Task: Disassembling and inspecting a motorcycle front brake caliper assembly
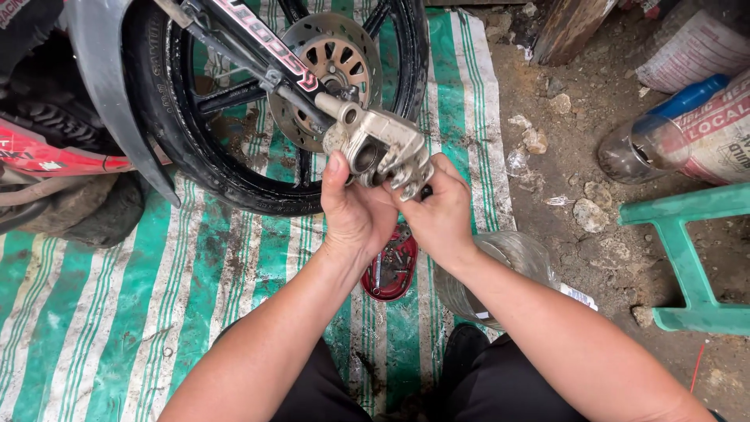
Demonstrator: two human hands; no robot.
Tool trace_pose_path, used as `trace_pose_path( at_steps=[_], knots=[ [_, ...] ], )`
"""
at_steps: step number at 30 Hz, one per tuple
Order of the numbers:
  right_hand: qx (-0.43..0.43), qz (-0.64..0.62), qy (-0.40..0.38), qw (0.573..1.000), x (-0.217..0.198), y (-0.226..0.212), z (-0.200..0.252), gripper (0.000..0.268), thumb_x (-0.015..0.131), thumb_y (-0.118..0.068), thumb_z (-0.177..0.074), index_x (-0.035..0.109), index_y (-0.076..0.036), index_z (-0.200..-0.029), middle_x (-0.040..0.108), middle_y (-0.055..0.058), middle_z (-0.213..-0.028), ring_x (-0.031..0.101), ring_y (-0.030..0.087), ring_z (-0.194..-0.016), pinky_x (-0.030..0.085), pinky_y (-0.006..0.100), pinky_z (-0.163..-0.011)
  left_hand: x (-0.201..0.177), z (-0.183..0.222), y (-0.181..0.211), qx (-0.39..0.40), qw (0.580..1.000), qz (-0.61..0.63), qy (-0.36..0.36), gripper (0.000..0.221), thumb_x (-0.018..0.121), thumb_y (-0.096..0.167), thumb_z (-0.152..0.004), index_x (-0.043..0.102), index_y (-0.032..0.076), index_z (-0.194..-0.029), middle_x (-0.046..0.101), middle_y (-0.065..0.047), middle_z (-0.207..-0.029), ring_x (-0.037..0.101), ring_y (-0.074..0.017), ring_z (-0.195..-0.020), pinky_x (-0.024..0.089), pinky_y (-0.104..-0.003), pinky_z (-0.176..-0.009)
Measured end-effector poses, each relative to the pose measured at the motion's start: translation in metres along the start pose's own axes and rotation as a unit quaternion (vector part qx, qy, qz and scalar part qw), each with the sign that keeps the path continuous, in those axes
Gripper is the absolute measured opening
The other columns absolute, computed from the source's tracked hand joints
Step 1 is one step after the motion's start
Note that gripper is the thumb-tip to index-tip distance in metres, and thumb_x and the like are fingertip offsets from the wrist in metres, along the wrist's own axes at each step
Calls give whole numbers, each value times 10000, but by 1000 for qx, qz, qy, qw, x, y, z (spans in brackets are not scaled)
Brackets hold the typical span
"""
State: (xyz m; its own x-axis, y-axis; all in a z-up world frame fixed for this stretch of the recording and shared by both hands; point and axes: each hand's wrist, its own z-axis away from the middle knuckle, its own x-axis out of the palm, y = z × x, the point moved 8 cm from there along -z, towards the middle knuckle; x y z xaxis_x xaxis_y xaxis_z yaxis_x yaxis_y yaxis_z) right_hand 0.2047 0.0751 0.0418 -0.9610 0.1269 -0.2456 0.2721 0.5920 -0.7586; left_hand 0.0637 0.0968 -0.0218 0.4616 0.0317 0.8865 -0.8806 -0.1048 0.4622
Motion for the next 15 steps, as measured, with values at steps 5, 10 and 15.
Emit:
trace_pose_path(
  at_steps=[5, 10, 15],
  knots=[
    [-45, -22, -20, 999, -11, -5, 2, 150, 943, -18, -893, 794, -17, -886, 607, 84, -836, 624, 223, -677, 527, 359, -605, 20, 17, 8, -9, 999, 51, -2, 715, 772, 712, -892, 767, 124, -1300, 831, -146, -1215, 821, -355, -1056, 729, -569, -904],
    [-57, -4, -38, 998, -15, -27, 7, 163, 912, 4, -864, 762, 13, -929, 625, 103, -823, 659, 268, -644, 552, 408, -597, 36, 36, 13, -41, 995, 88, 5, 746, 761, 753, -882, 784, 132, -1294, 838, -145, -1213, 808, -386, -1136, 652, -624, -1064],
    [-76, 127, -78, 986, -15, -39, 9, 156, 851, -25, -872, 780, 26, -1001, 605, 55, -608, 641, 284, -509, 556, 409, -536, 42, 38, 20, -44, 993, 103, 22, 708, 797, 739, -888, 779, 131, -1251, 843, -100, -1197, 802, -339, -1169, 594, -579, -1163]
  ],
)
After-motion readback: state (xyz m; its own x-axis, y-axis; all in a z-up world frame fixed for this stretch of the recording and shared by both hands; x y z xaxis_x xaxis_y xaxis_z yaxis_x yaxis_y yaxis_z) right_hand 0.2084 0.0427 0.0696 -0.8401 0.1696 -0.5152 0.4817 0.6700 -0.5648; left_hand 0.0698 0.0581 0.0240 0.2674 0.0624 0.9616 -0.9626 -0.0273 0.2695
